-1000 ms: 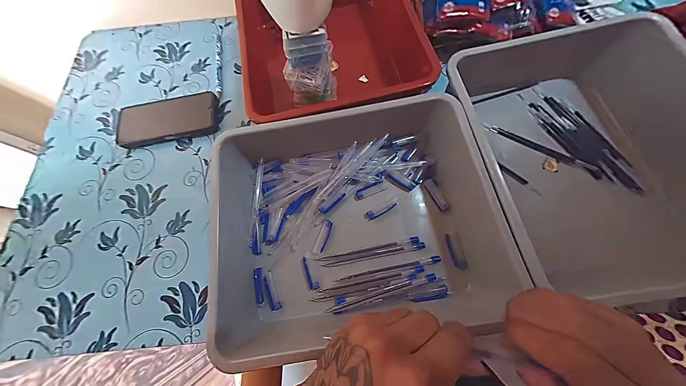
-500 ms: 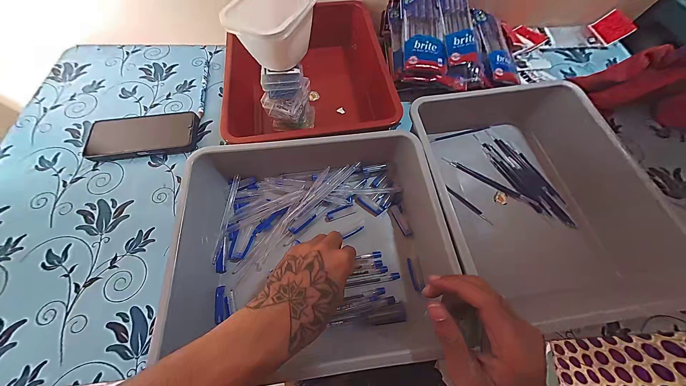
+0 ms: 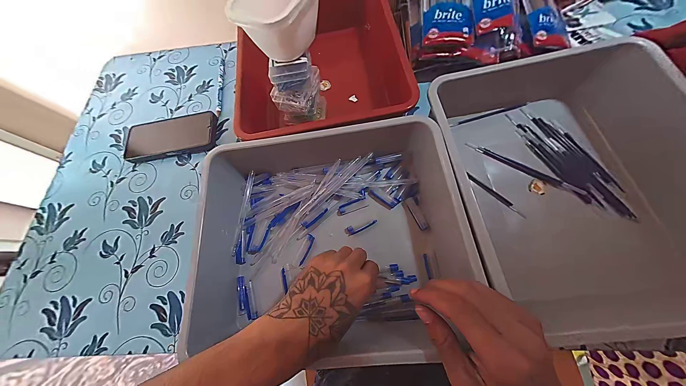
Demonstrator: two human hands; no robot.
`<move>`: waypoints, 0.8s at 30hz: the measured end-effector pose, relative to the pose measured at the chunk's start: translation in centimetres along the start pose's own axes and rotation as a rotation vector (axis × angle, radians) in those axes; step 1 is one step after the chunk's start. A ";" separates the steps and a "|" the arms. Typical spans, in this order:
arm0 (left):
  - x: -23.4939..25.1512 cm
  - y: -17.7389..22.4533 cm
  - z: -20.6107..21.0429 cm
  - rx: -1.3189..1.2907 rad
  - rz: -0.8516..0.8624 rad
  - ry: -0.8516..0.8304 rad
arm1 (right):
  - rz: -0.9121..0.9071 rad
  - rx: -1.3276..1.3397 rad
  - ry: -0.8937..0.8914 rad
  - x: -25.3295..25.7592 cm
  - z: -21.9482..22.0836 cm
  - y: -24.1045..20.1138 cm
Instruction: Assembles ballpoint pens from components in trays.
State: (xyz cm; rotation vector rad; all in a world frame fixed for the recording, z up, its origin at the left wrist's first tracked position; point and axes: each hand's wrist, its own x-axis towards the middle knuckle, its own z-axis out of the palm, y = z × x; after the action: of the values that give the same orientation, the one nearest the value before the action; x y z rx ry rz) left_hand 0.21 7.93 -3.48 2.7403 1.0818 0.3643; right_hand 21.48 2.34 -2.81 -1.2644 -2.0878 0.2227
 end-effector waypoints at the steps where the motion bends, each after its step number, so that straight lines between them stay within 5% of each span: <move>1: 0.1 -0.3 -0.5 0.008 -0.029 0.010 | -0.005 0.002 -0.009 0.0 -0.1 0.1; 8: -1.4 -6.2 -5.6 0.057 -0.342 0.000 | -0.049 -0.020 -0.064 -0.2 -0.5 0.1; 17: -3.1 -7.4 -4.8 0.016 -0.454 -0.196 | -0.052 -0.042 -0.079 0.0 -0.5 -0.1; 21: -3.1 -7.5 -5.9 0.055 -0.499 -0.119 | -0.042 -0.046 -0.090 0.1 -0.6 -0.2; 24: -3.6 -6.8 -7.5 0.072 -0.482 0.093 | -0.034 -0.053 -0.109 0.2 -0.7 -0.2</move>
State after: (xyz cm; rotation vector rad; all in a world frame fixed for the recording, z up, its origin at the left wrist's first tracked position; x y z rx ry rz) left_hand -8.93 10.86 1.44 2.4244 1.7508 0.3844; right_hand 21.70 2.22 -2.07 -1.2718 -2.2197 0.2275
